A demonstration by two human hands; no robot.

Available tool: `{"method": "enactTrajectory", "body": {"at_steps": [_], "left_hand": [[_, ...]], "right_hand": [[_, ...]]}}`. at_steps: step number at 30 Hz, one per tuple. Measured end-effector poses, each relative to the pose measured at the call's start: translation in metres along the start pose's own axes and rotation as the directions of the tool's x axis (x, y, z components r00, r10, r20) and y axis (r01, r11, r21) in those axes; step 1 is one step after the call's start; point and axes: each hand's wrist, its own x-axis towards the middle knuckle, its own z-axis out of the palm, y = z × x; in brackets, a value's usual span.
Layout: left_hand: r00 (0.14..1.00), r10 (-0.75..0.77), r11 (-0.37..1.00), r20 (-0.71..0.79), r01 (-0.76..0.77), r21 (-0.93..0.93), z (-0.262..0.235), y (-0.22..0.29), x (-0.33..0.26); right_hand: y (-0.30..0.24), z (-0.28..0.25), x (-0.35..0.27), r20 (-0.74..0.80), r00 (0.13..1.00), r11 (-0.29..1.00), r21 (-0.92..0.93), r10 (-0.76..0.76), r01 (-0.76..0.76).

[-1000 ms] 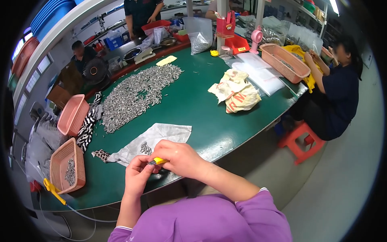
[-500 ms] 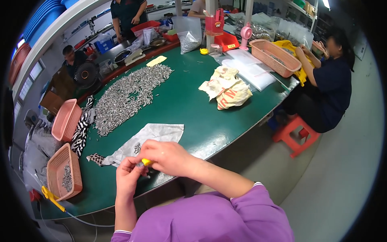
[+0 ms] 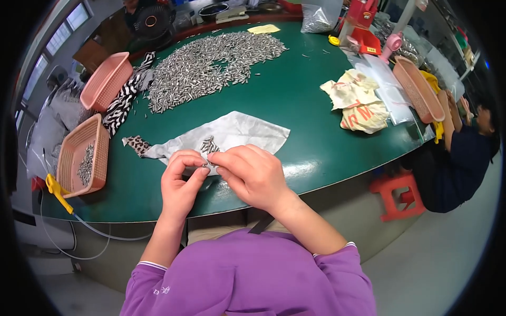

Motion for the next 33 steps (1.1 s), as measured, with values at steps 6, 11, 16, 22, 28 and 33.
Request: {"method": "enactTrajectory", "body": {"at_steps": [6,11,16,22,28,33], "left_hand": [[0.991,0.132,0.988,-0.011,-0.131,0.084,-0.0019,-0.0075,0.0003],[0.993,0.115,0.986,-0.001,-0.114,0.123,-0.0016,-0.0026,0.0006],[0.992,0.127,0.981,0.017,-0.128,0.144,-0.0016,-0.0036,0.0015],[0.976,0.177,0.959,0.127,-0.2,0.2,-0.0025,-0.0002,0.0022],[0.989,0.15,0.973,0.01,-0.149,0.176,-0.0034,0.0,0.0021],[0.987,0.157,0.973,-0.011,-0.153,0.173,-0.0021,0.0008,0.0019]], "right_hand": [[-0.0038,-0.0015,-0.0011,0.072,0.997,1.0,-0.013,0.01,-0.009],[-0.0033,-0.0007,-0.0028,0.078,0.997,1.0,0.002,0.027,-0.028],[-0.001,0.0013,-0.0048,0.076,0.996,0.999,0.012,0.044,-0.045],[-0.001,-0.0023,-0.0022,0.095,0.995,0.996,-0.087,0.039,-0.03],[-0.0006,-0.0026,-0.0015,0.045,0.995,0.996,-0.013,0.091,-0.09],[-0.0014,-0.0027,-0.001,0.06,0.996,0.995,0.073,0.064,-0.068]]}}
